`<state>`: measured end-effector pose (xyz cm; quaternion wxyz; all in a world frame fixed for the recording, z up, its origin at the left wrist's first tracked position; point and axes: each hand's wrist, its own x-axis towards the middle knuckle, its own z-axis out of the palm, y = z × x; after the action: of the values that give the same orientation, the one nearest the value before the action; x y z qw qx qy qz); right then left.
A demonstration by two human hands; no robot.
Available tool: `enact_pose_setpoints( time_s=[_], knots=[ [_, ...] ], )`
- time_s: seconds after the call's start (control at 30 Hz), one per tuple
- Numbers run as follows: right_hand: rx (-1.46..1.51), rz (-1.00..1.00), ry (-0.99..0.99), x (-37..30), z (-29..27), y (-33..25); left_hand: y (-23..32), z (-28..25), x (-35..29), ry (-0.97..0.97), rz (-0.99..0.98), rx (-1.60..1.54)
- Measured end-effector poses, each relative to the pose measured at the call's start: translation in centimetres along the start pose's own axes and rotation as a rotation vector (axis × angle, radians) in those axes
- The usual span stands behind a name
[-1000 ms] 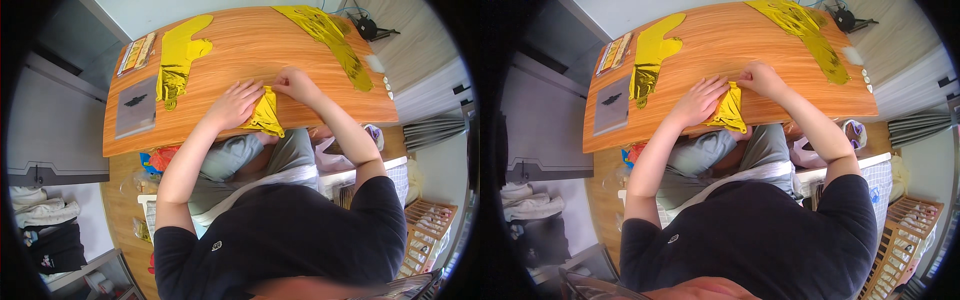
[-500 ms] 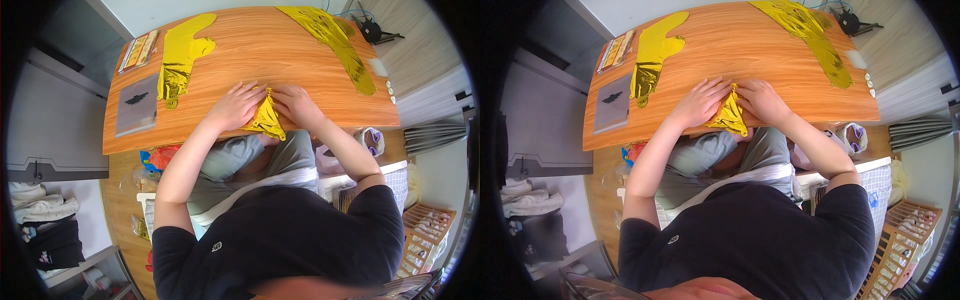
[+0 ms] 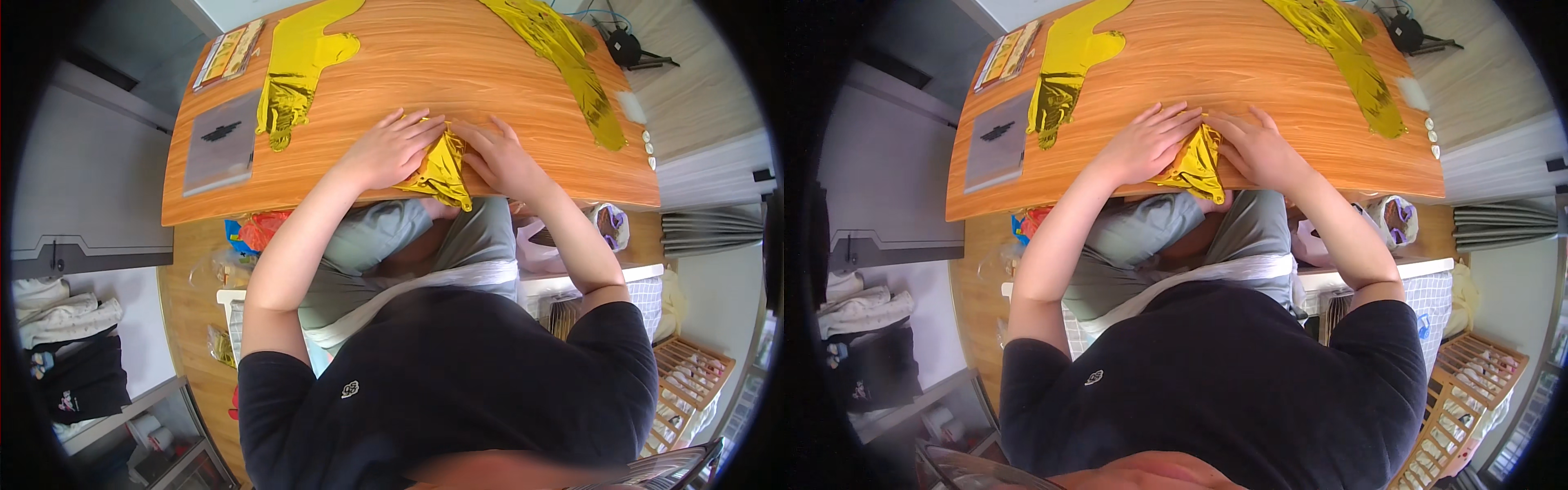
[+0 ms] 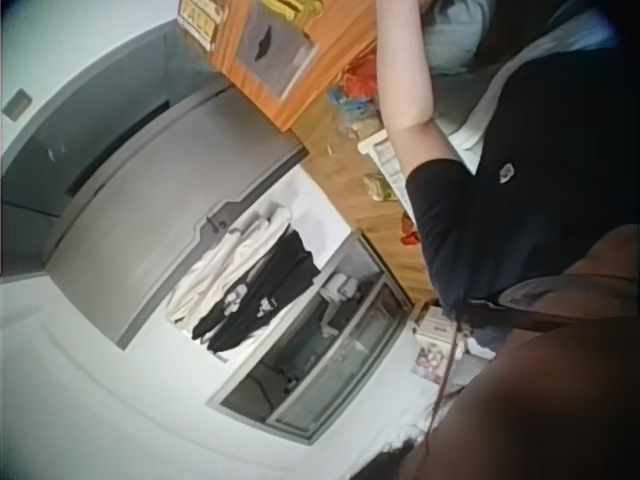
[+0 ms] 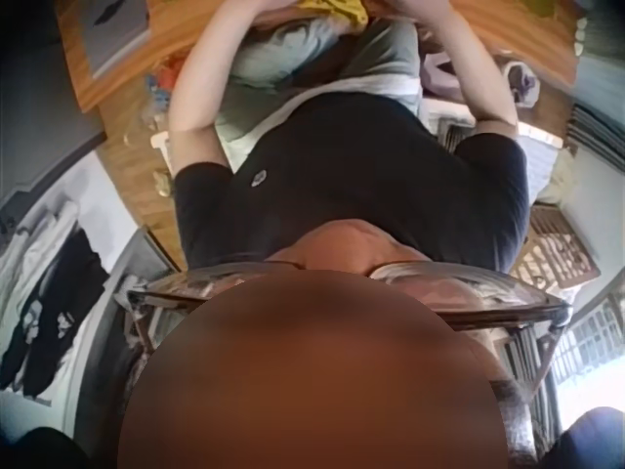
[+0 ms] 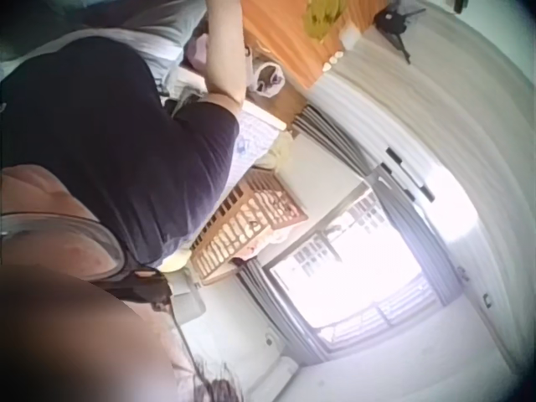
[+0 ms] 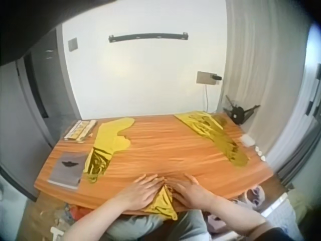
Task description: Folding gold-colored foil balloons into small square shapes at a desk.
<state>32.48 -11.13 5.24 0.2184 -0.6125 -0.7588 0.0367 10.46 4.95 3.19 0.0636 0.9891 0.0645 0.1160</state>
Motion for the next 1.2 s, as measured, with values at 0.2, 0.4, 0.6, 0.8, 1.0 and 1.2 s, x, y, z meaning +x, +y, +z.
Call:
enact_pose_setpoints(
  time_s=[0.2, 0.4, 0.6, 0.8, 1.0, 1.2],
  knots=[
    [-0.026, -0.259, 0.009, -1.5, -1.2, -2.1, 0.2, 0.0, -0.1, 0.018, -0.007, -0.007],
    [0.072, -0.472, 0.021, -1.1, -0.2, -0.9, 0.1, 0.1, -0.2, 0.026, 0.006, -0.014],
    [0.331, 0.014, -0.031, -0.1, 0.2, -1.4, 0.4, -0.3, -0.2, -0.027, -0.026, -0.050],
    [0.343, -0.044, 0.300, 2.2, 1.4, -3.2, 0.1, 0.0, -0.2, -0.041, -0.022, -0.004],
    [0.385, 0.196, 0.179, 3.0, 2.1, -3.5, 0.1, -0.1, -0.2, -0.038, -0.031, -0.038],
    [0.253, 0.264, 0.119, 3.7, 2.5, -3.6, -0.3, 0.1, -0.6, 0.132, -0.058, -0.204]
  ],
)
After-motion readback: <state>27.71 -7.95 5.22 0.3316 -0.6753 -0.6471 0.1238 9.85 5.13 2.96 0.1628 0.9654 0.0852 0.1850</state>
